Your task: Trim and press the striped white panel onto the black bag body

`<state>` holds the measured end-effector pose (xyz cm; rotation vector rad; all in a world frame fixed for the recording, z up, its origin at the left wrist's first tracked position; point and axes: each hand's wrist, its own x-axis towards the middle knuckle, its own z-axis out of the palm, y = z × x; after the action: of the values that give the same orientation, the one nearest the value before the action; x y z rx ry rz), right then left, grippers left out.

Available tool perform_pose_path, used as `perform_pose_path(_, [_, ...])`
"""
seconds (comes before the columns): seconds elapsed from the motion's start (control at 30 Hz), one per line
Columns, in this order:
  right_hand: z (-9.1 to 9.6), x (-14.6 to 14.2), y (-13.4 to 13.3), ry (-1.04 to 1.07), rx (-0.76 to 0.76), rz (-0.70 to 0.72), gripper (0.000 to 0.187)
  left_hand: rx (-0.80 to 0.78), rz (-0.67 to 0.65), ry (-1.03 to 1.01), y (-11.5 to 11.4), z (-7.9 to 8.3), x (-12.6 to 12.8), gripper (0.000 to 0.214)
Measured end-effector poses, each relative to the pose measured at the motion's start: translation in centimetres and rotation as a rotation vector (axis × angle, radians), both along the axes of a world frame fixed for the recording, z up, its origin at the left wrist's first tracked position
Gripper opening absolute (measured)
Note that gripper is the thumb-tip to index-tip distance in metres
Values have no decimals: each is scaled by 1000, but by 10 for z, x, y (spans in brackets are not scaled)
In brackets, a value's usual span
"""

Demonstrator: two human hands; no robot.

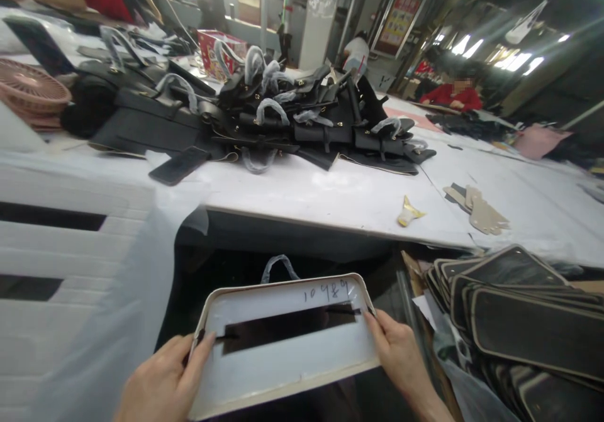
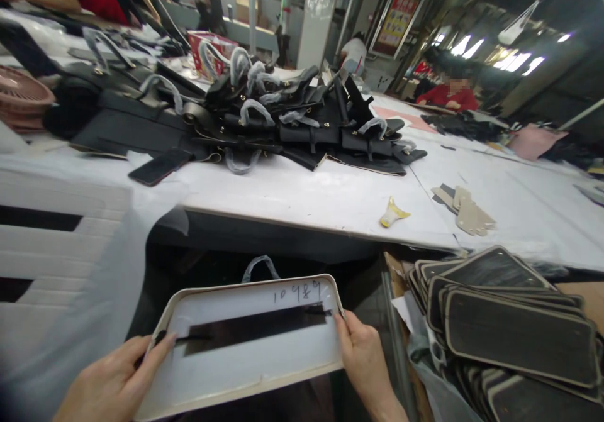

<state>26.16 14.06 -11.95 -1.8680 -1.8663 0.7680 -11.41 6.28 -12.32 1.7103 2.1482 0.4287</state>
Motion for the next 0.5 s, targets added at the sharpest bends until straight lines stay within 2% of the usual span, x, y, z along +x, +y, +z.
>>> perform_pose_path(0.1, [3,1,-2,119,-99,-57,46,-44,59,-109,-7,3,3,50])
perform_pose_path(0.17, [3,2,-6,199,-158,-98,52,-76,118,-185,-13,-1,4,48])
perform_pose_path(0.3, [-4,0,-19,338,-181,-198,56,-44,192,-321,-24,-6,10,49])
perform_pose_path(0.4, [-10,-5,-28,475,-178,-284,57,19,206,-400,-27,0,19,43])
perform_pose_path(0.5, [-13,-4,-32,444,-167,-379,56,40,197,-470,-29,9,24,37])
